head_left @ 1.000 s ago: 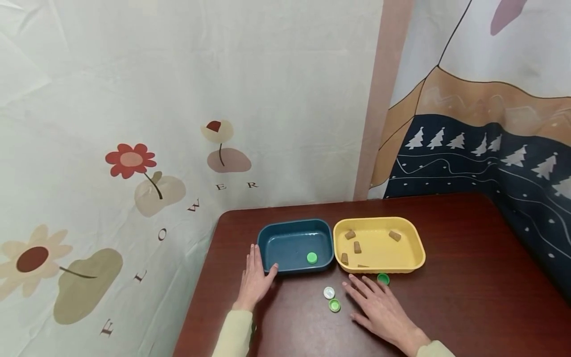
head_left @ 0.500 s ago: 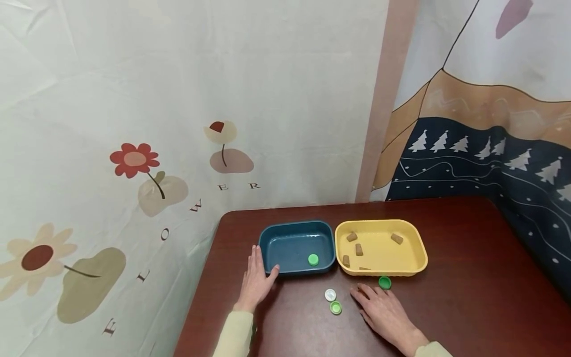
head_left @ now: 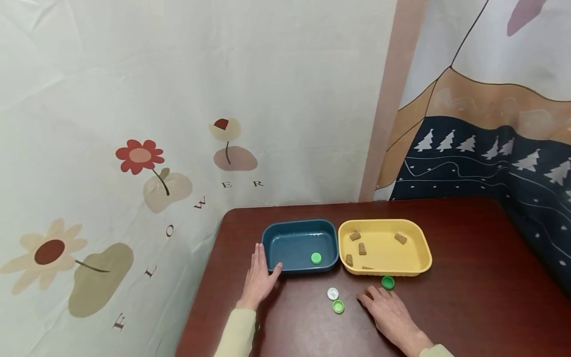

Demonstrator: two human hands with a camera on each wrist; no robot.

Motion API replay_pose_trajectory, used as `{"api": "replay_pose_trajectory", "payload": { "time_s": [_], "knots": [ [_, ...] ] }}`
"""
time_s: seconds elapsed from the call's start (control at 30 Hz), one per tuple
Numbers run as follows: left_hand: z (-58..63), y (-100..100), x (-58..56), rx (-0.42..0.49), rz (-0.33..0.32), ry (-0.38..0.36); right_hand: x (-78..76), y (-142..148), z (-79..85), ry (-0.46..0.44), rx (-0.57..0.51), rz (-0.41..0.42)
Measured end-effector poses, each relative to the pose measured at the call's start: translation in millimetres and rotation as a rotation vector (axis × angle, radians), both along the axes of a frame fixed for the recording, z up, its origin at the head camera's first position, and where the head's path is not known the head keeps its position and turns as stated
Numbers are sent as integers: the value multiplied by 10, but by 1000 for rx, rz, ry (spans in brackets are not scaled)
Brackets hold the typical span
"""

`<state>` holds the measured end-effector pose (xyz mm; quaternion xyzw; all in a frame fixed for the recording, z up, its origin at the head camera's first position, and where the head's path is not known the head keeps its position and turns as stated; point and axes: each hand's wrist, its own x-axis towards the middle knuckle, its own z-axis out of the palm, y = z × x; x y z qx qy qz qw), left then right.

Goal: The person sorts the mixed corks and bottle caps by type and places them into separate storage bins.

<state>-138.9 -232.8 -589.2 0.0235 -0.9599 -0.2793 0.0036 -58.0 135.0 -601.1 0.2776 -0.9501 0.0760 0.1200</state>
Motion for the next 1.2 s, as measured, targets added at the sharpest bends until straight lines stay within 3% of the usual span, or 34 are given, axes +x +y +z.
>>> {"api": "replay_pose_trajectory", "payload": {
  "time_s": [0.27, 0.57, 0.73, 1.2],
  "knots": [
    [8, -10, 17, -11, -11, 8, 17, -28, 37, -52, -99, -50],
    [-5, -18, 11, -9, -10, 5, -96, -108, 208, 104, -270, -31],
    [-3, -18, 16, -6, -8, -3, -176, -188, 296, 141, -322, -51],
    [31, 1, 38, 0, -5, 15, -525, -460, 605, 70, -345, -89]
  ]
}}
